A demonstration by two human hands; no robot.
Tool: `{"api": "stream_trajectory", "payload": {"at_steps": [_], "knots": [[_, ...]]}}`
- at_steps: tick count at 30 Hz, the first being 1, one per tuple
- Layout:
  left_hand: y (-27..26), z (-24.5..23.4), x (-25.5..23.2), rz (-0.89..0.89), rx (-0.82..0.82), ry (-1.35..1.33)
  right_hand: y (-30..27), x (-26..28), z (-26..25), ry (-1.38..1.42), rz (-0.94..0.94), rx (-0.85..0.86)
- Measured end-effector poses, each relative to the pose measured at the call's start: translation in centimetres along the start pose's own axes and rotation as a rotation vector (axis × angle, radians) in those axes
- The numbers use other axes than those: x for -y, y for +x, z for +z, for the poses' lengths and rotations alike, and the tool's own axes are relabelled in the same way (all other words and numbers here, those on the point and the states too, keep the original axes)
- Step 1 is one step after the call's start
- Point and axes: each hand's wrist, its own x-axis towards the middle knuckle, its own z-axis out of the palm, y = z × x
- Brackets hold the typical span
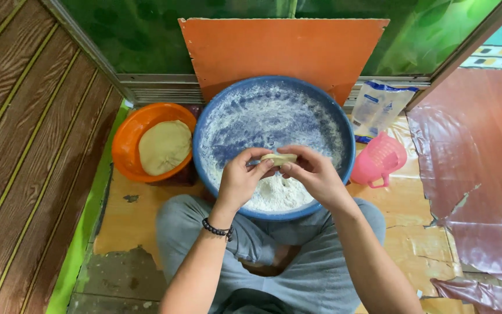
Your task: The person is sitting on the floor, pinching off small pieces of dough from an orange bowl, rolling them into balls, and placing them into a blue basin filled with flour.
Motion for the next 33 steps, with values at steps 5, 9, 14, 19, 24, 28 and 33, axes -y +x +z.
{"api": "stream_trajectory", "payload": {"at_steps": [5,9,14,19,24,28,33], "knots": [[-1.5,0.8,-0.2,0.038,0.042,-0.004,-0.7,-1.2,-0.6,-0.063,-0.072,-0.034],[-2.5,1.9,-0.8,0.072,-0.027,-0.008,-1.4,-0.6,-1.3,-0.016,-0.045,0.042],[-4.0,2.1,-1.8,0.123,-0.038,0.147,-1.4,1.1,-1.9,0.047,0.031,0.124],[-5.0,1.9,-2.9,0.195,-0.077,0.273,0.2,2.0,-2.0,-0.268,-0.037,0.259],[-4.1,1.8,-3.3,0.265,-0.033,0.39,0.8,2.6,-1.9,-0.453,-0.052,0.182],[-3.1,1.9,-2.9,0.236,-0.001,0.363,-0.3,4.9,-2.1,-0.431,0.011,0.137],[-0.2,2.3,-2.9,0.212,0.046,0.294,2.4,4.5,-4.5,-0.525,0.119,0.1]]}}
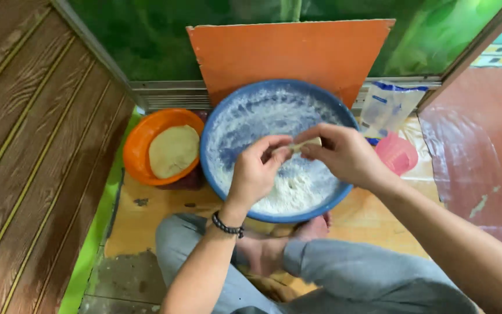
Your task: The person is sitting on the floor, pinching off small pieces of dough from an orange bowl, rolling them into balls, and placing them into a blue basin filled with flour.
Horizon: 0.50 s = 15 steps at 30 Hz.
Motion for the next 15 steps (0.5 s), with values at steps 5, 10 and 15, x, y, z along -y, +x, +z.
{"api": "stream_trajectory", "payload": {"at_steps": [5,10,15], "knots": [[2.0,0.5,1.5,-0.03,0.138,-0.063,0.5,-0.3,-1.5,0.064,-0.065,0.003],[3.5,-0.9,1.5,-0.078,0.169,-0.067,1.6,2.3,-3.0,0.268,-0.062,0.071],[3.7,-2.2,1.7,-0.14,0.2,-0.204,3.7,2.3,-2.7,0.241,-0.02,0.107]]}}
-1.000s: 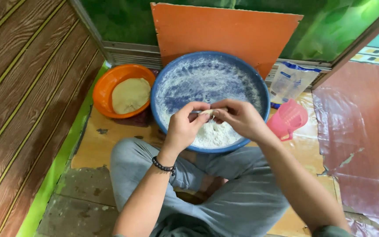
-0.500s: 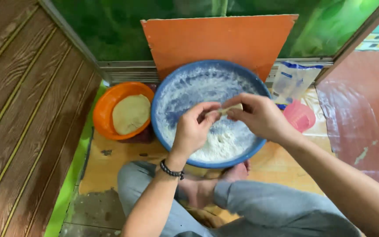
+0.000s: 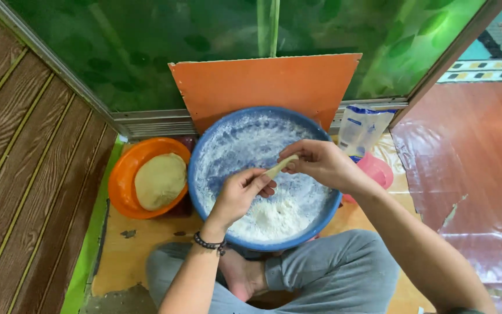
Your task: The person is sitting on the floor, pinching off small pieces of dough from an orange bowl, rolling them into balls, and placing them into a blue basin filled with flour.
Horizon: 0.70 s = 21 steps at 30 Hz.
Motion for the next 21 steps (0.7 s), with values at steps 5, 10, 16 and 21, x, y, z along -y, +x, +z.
{"api": "stream_trajectory", "payload": {"at_steps": [5,10,16,21], "knots": [[0.0,-0.3,1.4,-0.074,-0.034,-0.146,1.9,-0.5,-0.5,-0.059,0.083,-0.004],[0.8,0.8,3.4,-0.183,-0.241,-0.2,2.7,-3.9,2.8,-0.456,-0.11,-0.287],[0.6,2.1,5.0,-0.169,-0.374,-0.374,0.6,-6.9,8.5,-0.499,-0.451,-0.338],[-0.3,0.5,4.7,-0.197,-0.335,-0.263,-1.0,-6.6,8.4,-0.211,-0.28,-0.33]]}}
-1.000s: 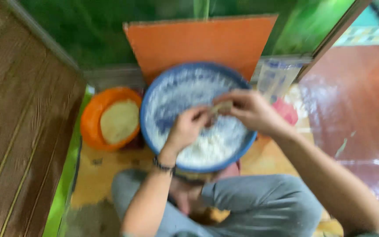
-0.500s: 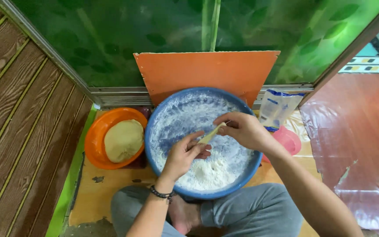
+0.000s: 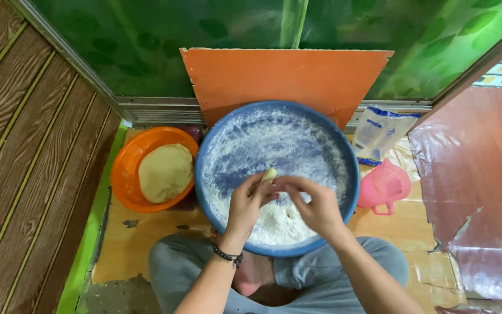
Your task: The person is sitting on the floor, pinching off small pieces of dough from an orange bowl, rolling them into balls, and placing them into a blue basin filled with flour.
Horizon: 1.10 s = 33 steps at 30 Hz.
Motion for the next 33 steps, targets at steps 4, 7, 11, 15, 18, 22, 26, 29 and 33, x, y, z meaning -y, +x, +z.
{"api": "stream_trajectory", "payload": {"at_steps": [4,7,11,15,18,22,26,29,33], "knots": [[-1.0,-0.7,-1.9,0.031,0.075,0.139,0.8,-1.6,1.0,0.17,0.177,0.044],[-2.0,-1.1,-3.7,0.014,0.141,0.394,0.2,-2.2,2.1,0.298,0.271,0.093],[-3.5,-3.6,-3.7,0.054,0.097,0.572,-0.3,-4.5,2.1,0.269,0.328,0.014],[-4.0,-12.3,1.2,0.196,-0.499,0.366,-0.7,-4.7,0.4,0.436,0.481,-0.057],[-0.6,-23.7,13.5,-0.01,-0.685,0.304,-1.5,-7.2,0.2,0.752,0.58,-0.096],[2.2,-29.3,26.5,-0.242,-0.29,0.187,-2.3,-7.8,1.4,0.807,0.629,-0.08],[0.9,-25.5,21.1,-0.698,-0.31,0.318,-2.9,-7.8,1.7,0.737,0.563,0.022],[-2.0,-25.1,22.0,-0.639,-0.349,0.242,-2.9,-8.0,1.3,0.71,0.559,0.059],[-9.9,-24.6,22.3,-0.502,-0.491,0.236,-3.6,-8.5,1.0,0.7,0.6,0.06]]}}
